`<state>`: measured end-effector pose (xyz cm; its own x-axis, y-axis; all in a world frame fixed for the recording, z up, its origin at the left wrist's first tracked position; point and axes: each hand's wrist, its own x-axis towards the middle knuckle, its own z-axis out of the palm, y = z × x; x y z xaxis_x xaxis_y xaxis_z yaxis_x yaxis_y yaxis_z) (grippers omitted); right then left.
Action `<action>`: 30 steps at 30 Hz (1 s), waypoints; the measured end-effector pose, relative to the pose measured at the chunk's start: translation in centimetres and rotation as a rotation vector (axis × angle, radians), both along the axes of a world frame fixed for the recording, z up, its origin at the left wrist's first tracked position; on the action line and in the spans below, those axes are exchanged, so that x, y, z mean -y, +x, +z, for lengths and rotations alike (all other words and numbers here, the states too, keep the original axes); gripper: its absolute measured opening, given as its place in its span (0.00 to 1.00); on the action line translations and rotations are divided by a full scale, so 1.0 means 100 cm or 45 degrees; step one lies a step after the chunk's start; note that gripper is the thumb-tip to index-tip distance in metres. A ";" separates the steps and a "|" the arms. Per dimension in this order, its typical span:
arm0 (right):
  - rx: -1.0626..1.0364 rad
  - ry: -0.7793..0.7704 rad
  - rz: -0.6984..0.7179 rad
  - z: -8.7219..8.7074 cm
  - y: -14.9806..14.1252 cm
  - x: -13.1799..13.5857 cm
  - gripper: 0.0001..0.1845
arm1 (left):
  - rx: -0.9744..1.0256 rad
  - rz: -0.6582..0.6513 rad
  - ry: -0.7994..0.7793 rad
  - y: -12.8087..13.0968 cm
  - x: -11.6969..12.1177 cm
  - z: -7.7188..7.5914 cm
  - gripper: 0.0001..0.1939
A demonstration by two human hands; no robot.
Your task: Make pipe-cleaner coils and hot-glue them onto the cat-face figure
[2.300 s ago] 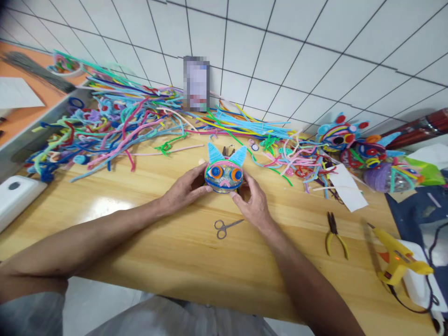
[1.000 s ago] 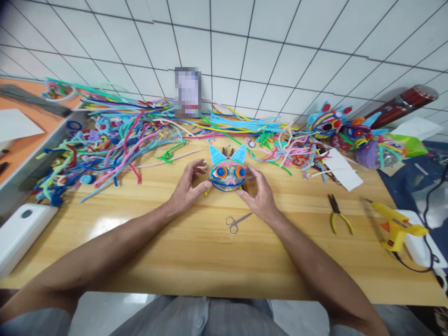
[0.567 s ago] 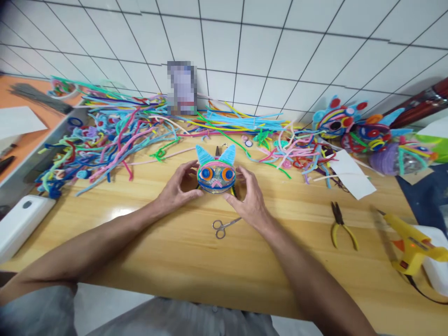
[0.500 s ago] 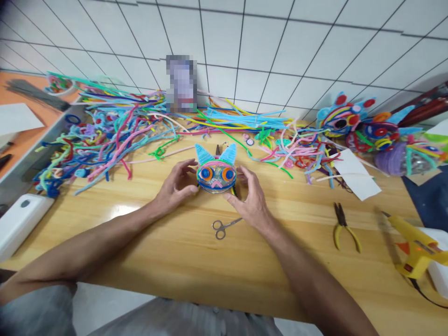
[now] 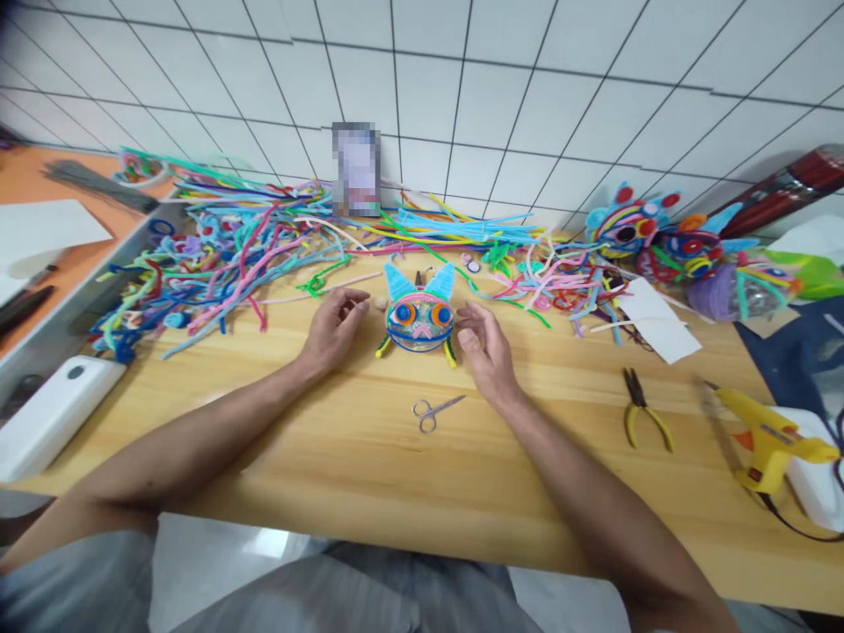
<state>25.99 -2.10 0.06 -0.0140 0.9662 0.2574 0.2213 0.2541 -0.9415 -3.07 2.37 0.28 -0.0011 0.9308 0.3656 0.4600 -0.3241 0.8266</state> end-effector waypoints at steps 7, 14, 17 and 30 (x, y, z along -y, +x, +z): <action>-0.033 -0.013 -0.060 -0.002 0.000 0.000 0.36 | -0.051 0.027 -0.048 0.001 -0.001 -0.001 0.05; -0.044 -0.054 -0.053 0.001 -0.004 -0.001 0.38 | -0.102 0.030 -0.124 0.000 -0.003 0.003 0.08; -0.061 -0.031 -0.107 0.001 -0.005 -0.003 0.37 | -0.145 0.020 -0.190 -0.005 -0.008 0.006 0.11; -0.734 -0.505 1.053 0.153 -0.062 0.104 0.24 | -0.604 -0.141 -0.202 0.005 -0.021 0.017 0.15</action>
